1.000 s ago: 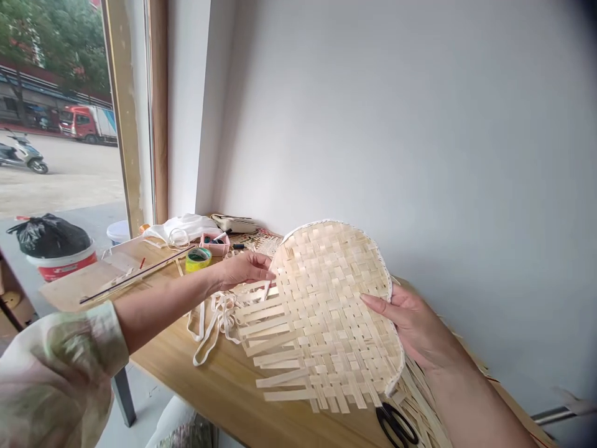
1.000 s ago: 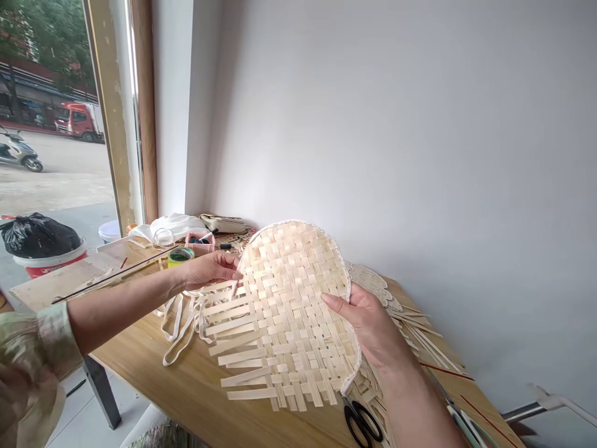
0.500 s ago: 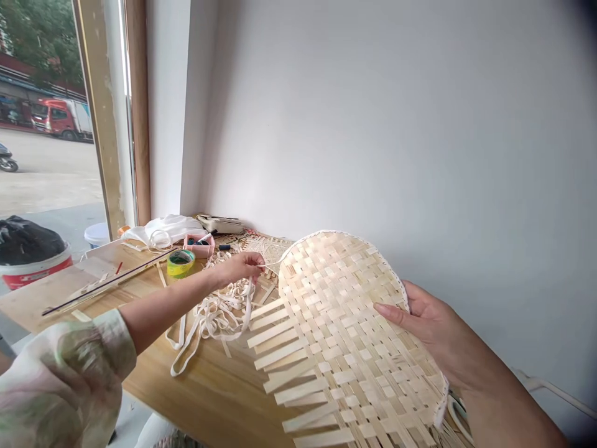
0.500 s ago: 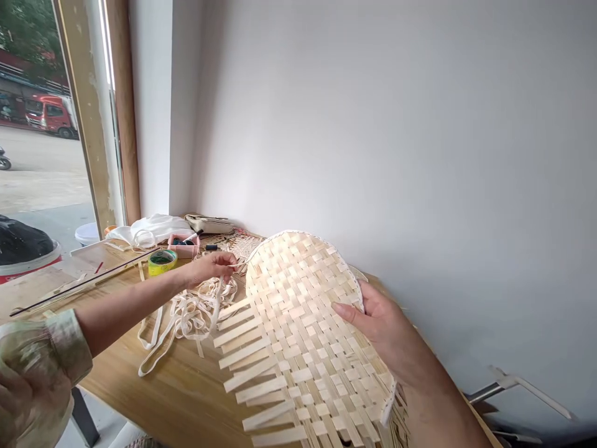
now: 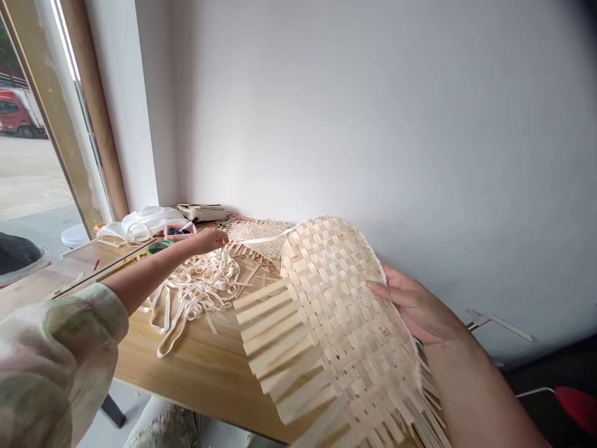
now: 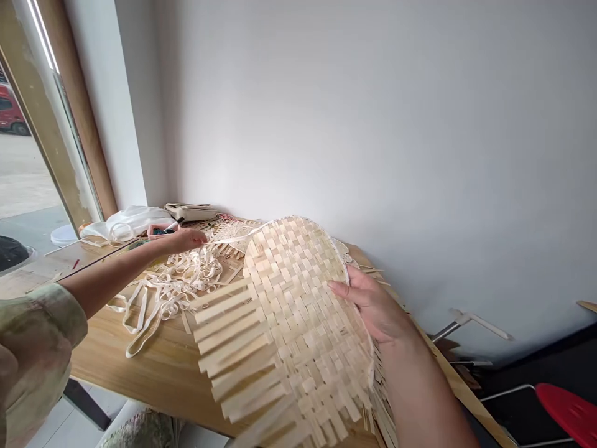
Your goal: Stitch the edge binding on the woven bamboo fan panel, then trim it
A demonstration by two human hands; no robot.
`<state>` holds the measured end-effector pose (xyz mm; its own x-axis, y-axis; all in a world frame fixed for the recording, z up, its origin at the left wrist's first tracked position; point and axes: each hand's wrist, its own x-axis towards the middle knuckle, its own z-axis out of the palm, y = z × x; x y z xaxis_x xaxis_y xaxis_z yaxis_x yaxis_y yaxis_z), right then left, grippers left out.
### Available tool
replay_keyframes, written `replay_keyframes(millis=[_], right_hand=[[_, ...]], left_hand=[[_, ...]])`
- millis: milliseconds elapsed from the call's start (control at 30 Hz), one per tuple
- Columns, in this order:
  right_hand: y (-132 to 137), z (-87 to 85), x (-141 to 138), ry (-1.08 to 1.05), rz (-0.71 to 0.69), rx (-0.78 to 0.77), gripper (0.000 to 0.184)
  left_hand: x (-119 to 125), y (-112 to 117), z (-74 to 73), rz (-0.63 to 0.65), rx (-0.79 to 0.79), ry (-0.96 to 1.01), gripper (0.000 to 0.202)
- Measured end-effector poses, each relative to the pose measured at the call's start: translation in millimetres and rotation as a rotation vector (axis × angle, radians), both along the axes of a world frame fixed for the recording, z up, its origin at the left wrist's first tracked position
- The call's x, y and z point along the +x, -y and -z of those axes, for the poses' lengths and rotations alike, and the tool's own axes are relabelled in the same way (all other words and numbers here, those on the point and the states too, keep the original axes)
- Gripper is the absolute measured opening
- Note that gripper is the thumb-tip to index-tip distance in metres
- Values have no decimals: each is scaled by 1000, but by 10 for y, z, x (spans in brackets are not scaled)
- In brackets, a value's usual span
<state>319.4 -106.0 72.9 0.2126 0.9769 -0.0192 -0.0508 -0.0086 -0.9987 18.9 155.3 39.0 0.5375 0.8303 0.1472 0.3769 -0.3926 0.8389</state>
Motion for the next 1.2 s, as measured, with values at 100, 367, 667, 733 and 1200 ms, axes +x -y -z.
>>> replay_keyframes(millis=[100,367,667,733,1200], right_hand=[[-65,194,-86,-75,90,44,47],[-298,747,-368,-380,303,68,23],[-573,984,-1129,-696,413,134,22],[-598,1051,-1295,-757,417,133,26],[-413,1318,-1608,-737,268,-33,28]], left_hand=[[20,2,125,24,-86,3,23],[-190,634,357,-119,-350,343,4],[-408,1887,825,-268,-895,996,32],[-455,1979,880,-215,-936,1076,40],[-620,2298,1098,-431,-1039,824,33]])
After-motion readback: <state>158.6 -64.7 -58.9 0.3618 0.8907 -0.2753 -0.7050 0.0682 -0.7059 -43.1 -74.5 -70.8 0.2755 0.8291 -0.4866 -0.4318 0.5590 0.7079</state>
